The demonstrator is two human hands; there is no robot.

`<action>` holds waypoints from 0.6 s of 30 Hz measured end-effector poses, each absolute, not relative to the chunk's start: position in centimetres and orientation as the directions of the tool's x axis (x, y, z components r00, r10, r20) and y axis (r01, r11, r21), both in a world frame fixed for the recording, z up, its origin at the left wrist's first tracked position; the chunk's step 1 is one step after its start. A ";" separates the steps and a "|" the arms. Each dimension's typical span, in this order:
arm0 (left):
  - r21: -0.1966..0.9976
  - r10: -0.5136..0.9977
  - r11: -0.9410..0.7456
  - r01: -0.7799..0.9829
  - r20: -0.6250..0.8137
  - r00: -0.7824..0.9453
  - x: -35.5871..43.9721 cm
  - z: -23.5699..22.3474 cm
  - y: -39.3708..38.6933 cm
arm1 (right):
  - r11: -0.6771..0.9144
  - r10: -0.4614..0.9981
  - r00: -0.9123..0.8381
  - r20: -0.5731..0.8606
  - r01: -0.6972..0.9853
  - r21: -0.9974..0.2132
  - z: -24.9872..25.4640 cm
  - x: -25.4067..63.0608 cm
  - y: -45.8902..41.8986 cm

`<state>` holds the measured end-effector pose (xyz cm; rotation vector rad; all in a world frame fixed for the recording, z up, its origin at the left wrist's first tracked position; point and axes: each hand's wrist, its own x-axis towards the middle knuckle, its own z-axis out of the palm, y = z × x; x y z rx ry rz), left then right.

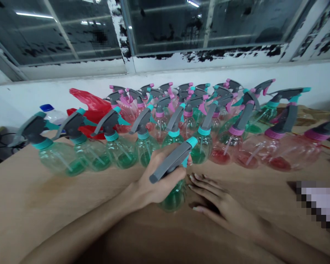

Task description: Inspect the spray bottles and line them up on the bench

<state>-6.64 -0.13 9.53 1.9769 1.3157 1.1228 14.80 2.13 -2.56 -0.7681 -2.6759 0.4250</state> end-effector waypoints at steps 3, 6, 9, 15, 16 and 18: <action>0.778 0.916 -0.401 0.483 0.356 0.188 -6.6 9.4 0.0 | 0.807 0.557 -0.801 0.221 0.458 -0.374 -2.5 14.8 2.1; 0.777 0.915 -0.402 0.484 0.361 0.180 -6.5 9.2 0.1 | 0.802 0.564 -0.797 0.216 0.468 -0.371 -2.4 14.8 2.1; 0.759 0.915 -0.400 0.514 0.363 0.177 -6.4 9.0 0.0 | 0.802 0.568 -0.795 0.215 0.476 -0.361 -2.3 14.7 2.0; 0.765 0.923 -0.383 0.518 0.344 0.174 -6.5 8.9 -0.1 | 0.806 0.564 -0.795 0.222 0.472 -0.357 -2.6 14.8 2.1; 0.764 0.923 -0.382 0.520 0.343 0.174 -6.5 8.9 -0.1 | 0.807 0.562 -0.796 0.225 0.470 -0.357 -2.6 14.8 2.1; 0.760 0.923 -0.380 0.527 0.344 0.171 -6.4 9.0 -0.1 | 0.814 0.553 -0.798 0.240 0.455 -0.360 -2.7 14.8 2.2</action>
